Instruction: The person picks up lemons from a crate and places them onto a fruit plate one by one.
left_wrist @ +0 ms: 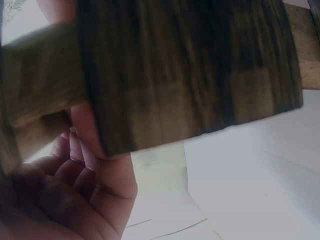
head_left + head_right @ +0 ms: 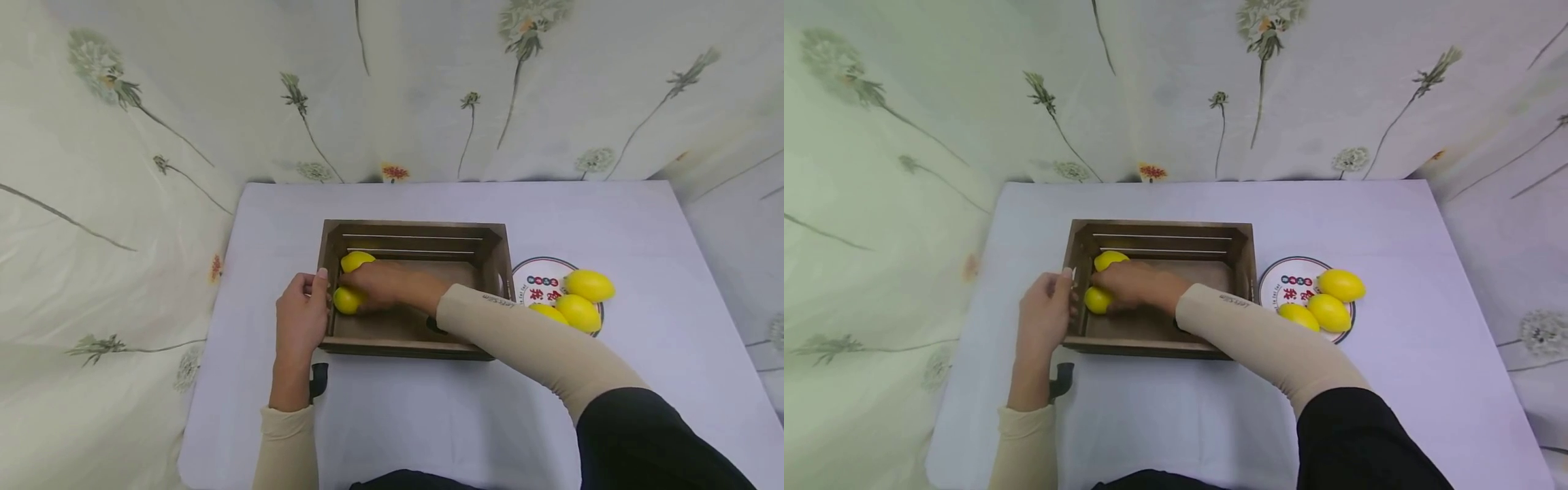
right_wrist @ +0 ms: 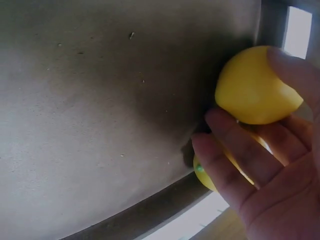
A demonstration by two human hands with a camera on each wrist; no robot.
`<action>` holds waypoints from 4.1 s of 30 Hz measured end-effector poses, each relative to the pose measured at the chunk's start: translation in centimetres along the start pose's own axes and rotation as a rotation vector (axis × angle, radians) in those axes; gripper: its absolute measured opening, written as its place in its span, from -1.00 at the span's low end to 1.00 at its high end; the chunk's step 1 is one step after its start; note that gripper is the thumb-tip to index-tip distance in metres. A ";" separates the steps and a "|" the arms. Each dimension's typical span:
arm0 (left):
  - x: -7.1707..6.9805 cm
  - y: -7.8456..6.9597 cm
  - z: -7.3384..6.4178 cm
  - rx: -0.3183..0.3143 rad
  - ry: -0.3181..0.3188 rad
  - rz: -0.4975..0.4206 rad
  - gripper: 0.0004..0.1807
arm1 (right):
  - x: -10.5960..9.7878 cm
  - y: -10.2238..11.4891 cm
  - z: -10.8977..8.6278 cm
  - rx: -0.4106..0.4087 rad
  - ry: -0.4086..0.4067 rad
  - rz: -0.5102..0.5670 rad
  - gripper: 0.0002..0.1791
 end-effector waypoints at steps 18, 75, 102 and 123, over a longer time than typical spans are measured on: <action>0.0 0.1 0.0 0.004 0.000 -0.011 -0.42 | -0.1 0.2 -0.1 0.006 -0.003 0.030 -0.51; 0.0 0.0 -0.1 0.020 -0.009 -0.005 -0.46 | -5.7 2.0 -9.1 -0.014 -0.041 0.215 -0.39; 0.1 0.2 0.1 0.005 0.003 -0.007 -0.44 | -5.9 3.0 -17.3 0.010 -0.261 0.367 -0.40; 0.0 -0.2 -0.3 0.012 -0.005 -0.005 -0.45 | -5.1 3.1 -25.6 0.152 -0.462 0.271 -0.37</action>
Point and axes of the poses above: each hand's wrist, its own z-axis towards the middle knuckle, its own x-axis out of the palm, y = z × x, the point moved 2 cm from there along z, towards the middle knuckle, and after that the axes turned 5 degrees about -x, right-handed, at the moved point
